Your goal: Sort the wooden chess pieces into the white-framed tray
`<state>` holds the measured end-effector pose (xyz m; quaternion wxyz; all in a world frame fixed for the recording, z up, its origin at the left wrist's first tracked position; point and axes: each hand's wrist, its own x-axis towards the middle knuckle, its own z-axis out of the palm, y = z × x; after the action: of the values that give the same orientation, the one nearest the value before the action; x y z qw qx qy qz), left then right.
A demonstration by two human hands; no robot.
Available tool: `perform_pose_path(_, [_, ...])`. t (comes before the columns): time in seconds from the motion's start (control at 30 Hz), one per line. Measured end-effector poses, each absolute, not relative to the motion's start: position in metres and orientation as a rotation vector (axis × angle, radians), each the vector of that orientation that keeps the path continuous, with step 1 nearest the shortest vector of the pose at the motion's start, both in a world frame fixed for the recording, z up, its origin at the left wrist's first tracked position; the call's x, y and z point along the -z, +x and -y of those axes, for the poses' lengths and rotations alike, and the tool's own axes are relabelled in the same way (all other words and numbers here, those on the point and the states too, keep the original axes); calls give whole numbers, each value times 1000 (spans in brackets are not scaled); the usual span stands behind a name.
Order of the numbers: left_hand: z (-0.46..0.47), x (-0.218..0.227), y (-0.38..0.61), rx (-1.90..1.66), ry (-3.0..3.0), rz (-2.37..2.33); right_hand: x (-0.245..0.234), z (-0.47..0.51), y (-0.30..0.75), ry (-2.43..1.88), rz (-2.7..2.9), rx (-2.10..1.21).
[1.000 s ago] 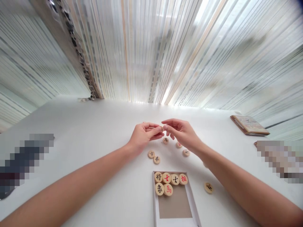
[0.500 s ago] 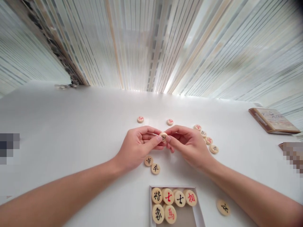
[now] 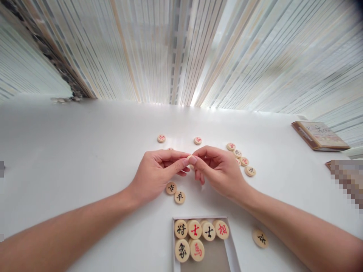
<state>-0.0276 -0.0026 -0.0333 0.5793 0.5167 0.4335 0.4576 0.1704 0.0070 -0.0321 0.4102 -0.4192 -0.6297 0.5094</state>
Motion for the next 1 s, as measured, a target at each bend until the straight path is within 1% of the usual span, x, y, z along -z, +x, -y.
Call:
perform_pose_path(0.33, [2, 32, -26, -1130, 1270, -1016, 28, -9, 169, -986, 1486, -1418])
perform_pose_path(1.0, [0, 31, -28, -1108, 1119, -958, 27, -15, 171, -882, 1340, -1664])
